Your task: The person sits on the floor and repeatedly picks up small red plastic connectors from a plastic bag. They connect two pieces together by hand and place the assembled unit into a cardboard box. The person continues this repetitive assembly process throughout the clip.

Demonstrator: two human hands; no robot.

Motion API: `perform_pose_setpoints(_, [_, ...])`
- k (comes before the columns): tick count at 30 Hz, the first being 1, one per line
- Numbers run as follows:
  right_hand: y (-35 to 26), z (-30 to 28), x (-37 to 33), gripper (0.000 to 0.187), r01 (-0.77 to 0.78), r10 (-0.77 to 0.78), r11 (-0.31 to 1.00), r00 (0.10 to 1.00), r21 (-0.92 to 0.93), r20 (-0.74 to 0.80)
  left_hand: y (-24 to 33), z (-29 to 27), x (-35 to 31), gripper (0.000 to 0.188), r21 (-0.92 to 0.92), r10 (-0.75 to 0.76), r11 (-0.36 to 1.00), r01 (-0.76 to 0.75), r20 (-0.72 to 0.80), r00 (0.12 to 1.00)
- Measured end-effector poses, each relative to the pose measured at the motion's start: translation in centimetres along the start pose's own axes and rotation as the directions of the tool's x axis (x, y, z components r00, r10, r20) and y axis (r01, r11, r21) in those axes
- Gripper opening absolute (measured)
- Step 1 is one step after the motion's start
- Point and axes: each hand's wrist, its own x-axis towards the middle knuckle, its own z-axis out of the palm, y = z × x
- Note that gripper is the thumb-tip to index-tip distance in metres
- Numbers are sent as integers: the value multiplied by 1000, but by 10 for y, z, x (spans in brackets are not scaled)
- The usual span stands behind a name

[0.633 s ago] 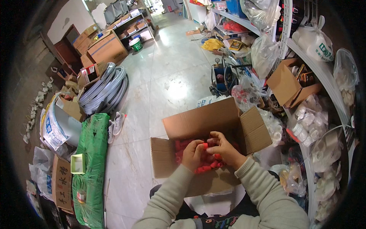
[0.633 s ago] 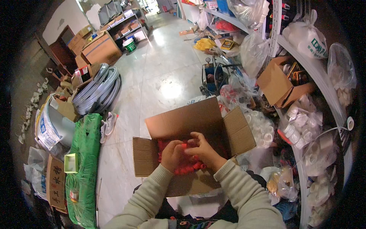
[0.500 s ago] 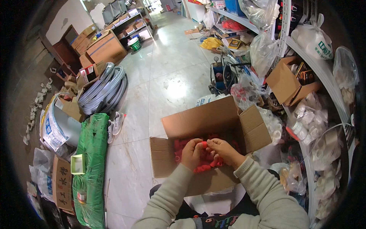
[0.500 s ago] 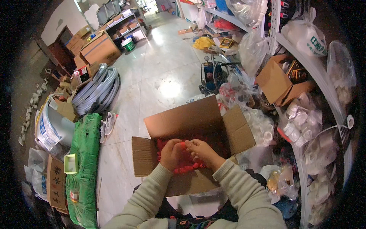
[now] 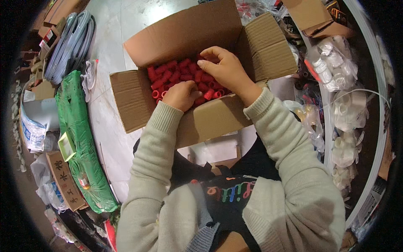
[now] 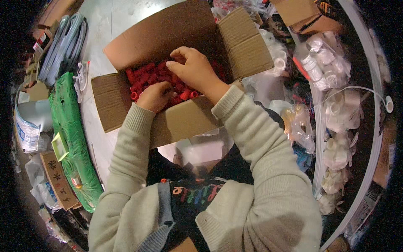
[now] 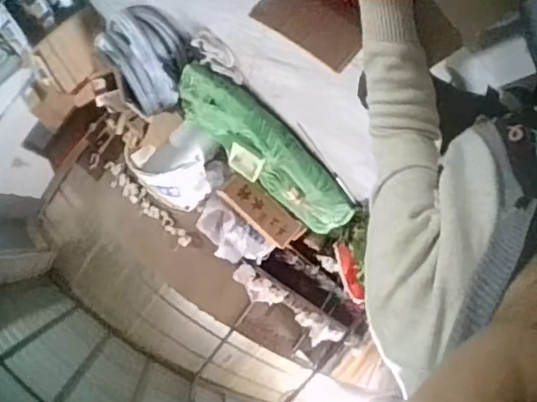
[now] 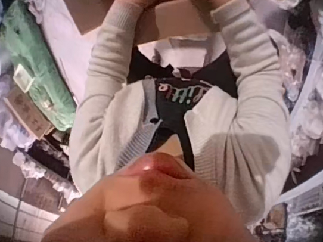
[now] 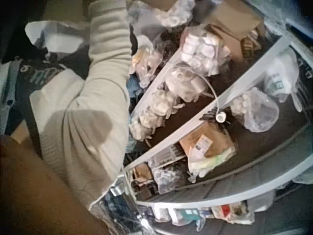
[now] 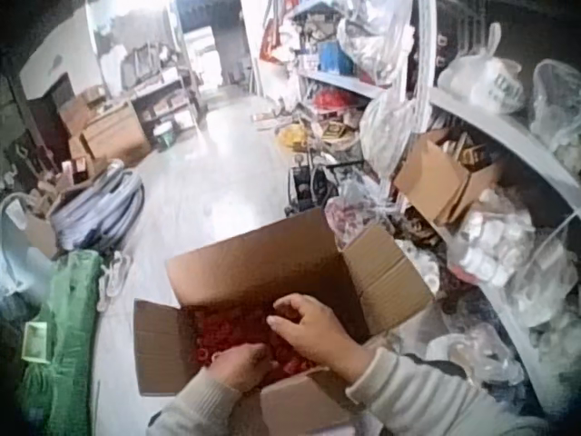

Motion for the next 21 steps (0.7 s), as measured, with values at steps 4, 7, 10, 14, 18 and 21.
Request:
perform_pose_setpoints(4, [2,2,1,30,30,-29,997,999,-66,21,-3,3,3,33,164,-3,986,-28,183,983])
perform_pose_setpoints(7, [5,5,2,30,19,-16,998,998,-53,58,-18,13,11,31,164,110,976,-143,195,975])
perform_pose_setpoints(10, [3,5,2,29,-19,22,999,997,-32,73,-10,7,11,28,254,87,956,-145,226,970])
perform_pose_setpoints(14, [3,2,2,28,-49,47,999,995,15,89,-11,0,8,26,-72,91,994,-85,85,992])
perform_pose_setpoints(18, [4,2,2,26,-71,62,995,992,72,114,5,-17,4,23,-748,-59,663,20,-25,998])
perform_pose_setpoints(21, [6,6,2,23,-109,84,980,986,168,147,5,-23,2,22,-981,-65,195,16,4,998])
